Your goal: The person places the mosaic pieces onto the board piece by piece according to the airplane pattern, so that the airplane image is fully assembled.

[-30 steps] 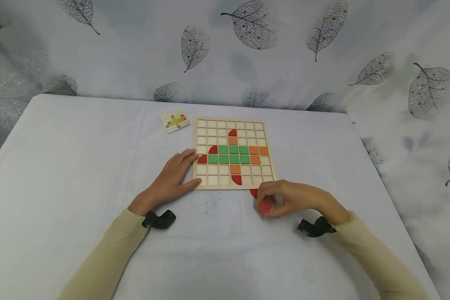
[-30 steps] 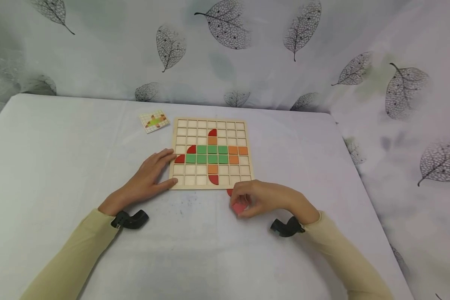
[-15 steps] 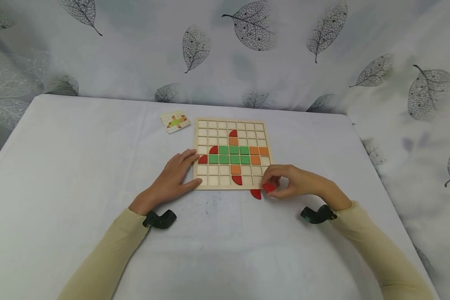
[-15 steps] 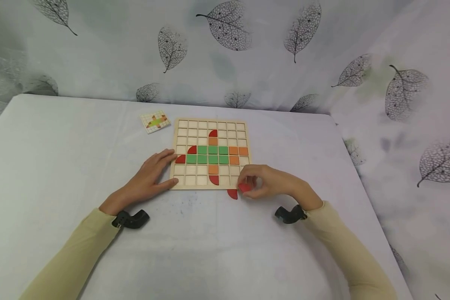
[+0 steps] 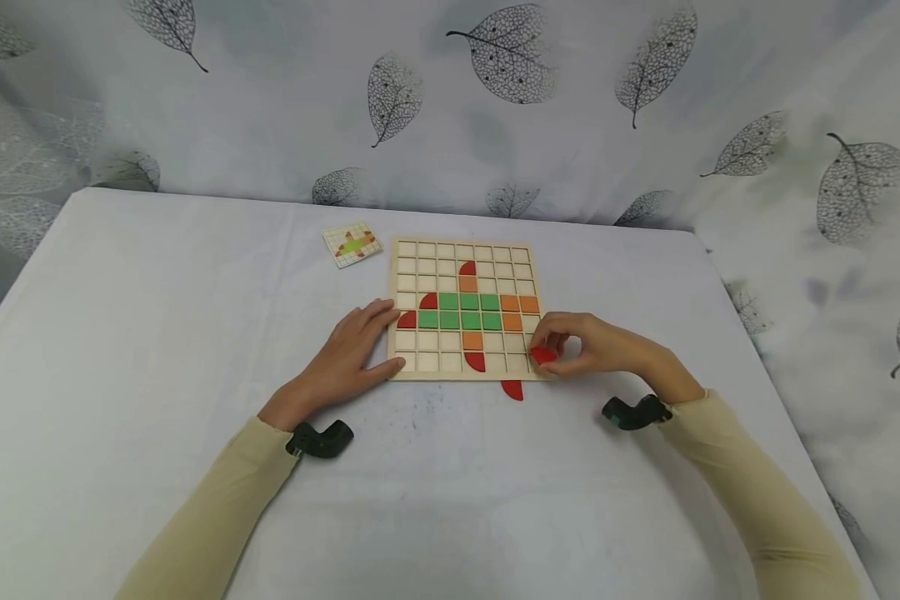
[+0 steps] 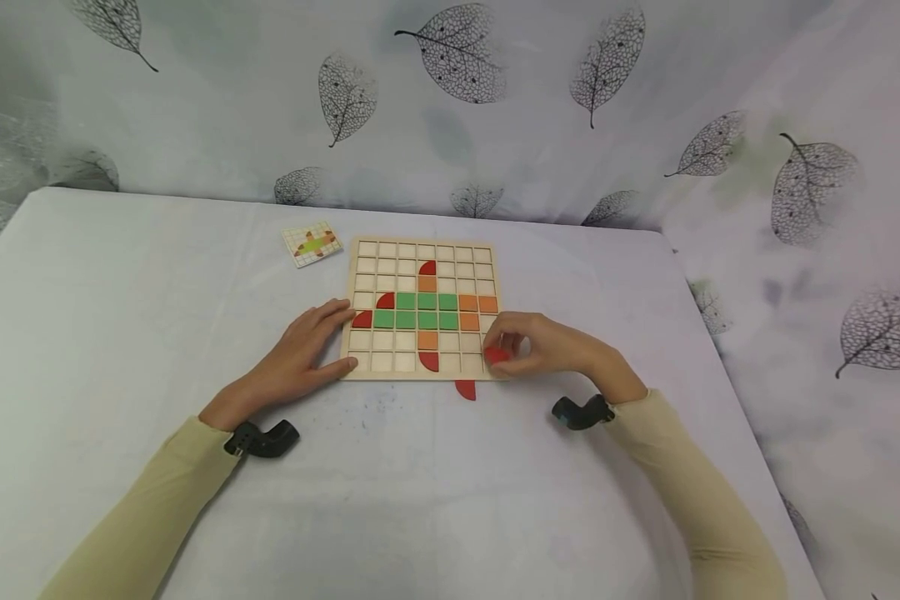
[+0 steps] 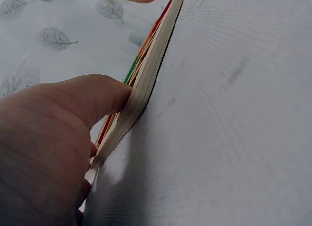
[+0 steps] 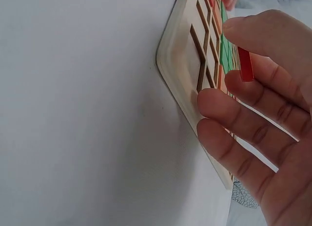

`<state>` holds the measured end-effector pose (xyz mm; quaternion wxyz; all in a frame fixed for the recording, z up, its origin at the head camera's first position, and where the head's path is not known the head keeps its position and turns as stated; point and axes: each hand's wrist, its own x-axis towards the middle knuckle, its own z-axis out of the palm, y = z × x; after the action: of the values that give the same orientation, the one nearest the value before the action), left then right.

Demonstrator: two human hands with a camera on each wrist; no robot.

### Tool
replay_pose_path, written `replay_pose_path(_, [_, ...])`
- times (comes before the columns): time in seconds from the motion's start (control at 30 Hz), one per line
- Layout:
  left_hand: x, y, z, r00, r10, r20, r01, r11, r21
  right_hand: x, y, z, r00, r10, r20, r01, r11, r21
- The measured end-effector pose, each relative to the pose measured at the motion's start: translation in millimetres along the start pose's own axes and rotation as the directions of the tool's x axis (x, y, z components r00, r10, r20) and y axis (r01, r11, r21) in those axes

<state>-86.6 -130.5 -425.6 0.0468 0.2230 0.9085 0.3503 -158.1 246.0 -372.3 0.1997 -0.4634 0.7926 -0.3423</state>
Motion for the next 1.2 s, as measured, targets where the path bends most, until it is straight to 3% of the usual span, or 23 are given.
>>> replay_pose_path(0.7, [-0.4,0.3,-0.1,1.000,-0.007,0.001,0.007,1.000,0.003,20.8,28.1,-18.8,0.992,0.082,-0.098,-0.085,0.996,-0.034])
replay_pose_path(1.07, [0.1,1.2,-0.2,1.000,-0.004,-0.004,0.004,1.000,0.004,32.1,37.6,-22.7,0.958,0.177,-0.224,-0.196,0.979,-0.065])
replay_pose_path(1.2, [0.3,0.5,-0.1,1.000,-0.005,-0.004,0.005,1.000,0.008,38.7,41.4,-21.5,0.924,0.249,-0.291,-0.281,0.957,-0.073])
